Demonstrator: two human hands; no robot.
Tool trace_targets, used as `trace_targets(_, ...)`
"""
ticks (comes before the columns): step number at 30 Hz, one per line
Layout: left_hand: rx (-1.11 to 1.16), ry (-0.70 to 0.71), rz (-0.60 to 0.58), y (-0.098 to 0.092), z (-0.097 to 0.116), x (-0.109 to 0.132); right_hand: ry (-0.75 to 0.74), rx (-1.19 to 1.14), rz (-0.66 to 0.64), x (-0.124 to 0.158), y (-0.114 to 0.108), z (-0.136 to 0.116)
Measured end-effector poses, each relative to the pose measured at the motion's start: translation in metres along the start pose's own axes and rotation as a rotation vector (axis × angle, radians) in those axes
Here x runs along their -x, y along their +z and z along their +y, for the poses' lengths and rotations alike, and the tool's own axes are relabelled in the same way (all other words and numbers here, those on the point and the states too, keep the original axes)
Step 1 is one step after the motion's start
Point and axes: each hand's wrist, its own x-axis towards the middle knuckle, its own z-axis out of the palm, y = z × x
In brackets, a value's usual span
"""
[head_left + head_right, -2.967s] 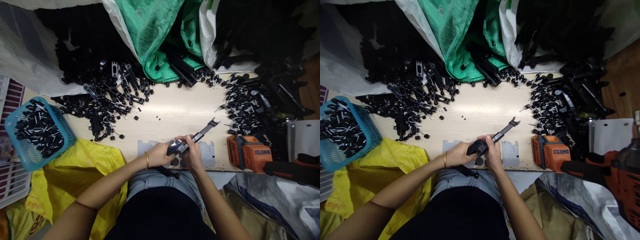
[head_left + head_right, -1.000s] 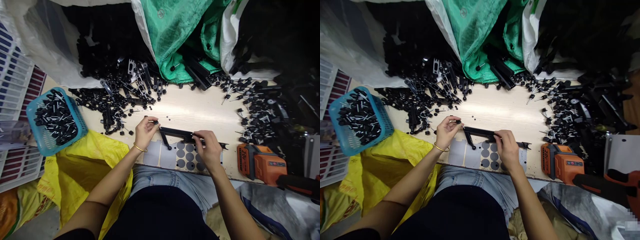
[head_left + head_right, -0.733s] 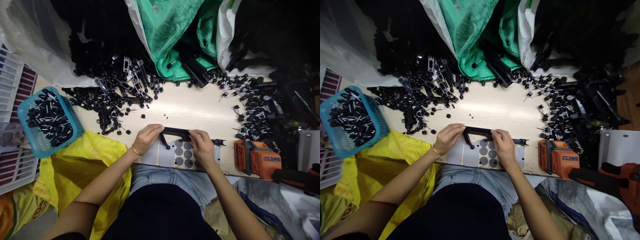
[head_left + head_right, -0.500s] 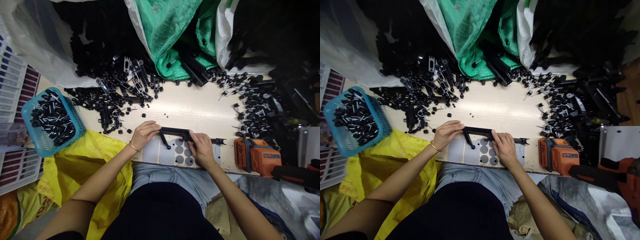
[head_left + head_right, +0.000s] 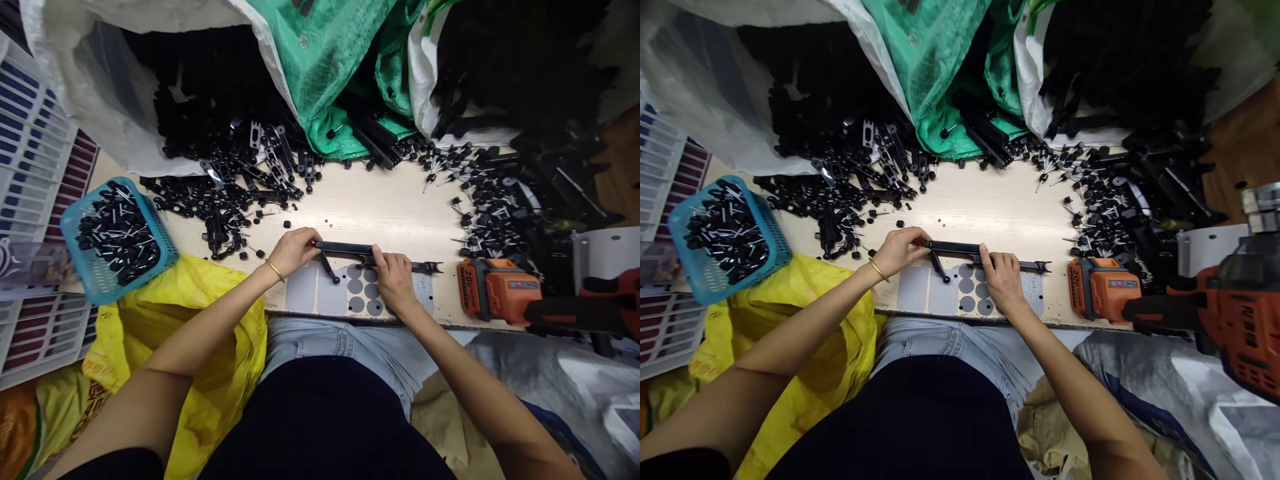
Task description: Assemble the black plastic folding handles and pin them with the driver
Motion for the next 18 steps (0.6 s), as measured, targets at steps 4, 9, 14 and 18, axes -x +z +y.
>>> trace_targets(4, 0.033, -0.055, 0.066, 0.003, -0.002, -0.008, 0.09, -0.052, -0.025, 0.0, 0.0, -0.008)
trace_targets(9, 0.002, -0.029, -0.057, -0.003, -0.007, -0.017, -0.028, -0.064, -0.102, -0.004, -0.001, 0.009)
trace_targets(14, -0.031, 0.01, -0.205, -0.016, -0.007, -0.024, -0.018, -0.068, -0.104, -0.01, -0.005, 0.016)
trace_targets(18, -0.161, 0.203, -0.393, -0.03, 0.004, -0.026, 0.033, -0.176, -0.099, -0.011, -0.021, 0.006)
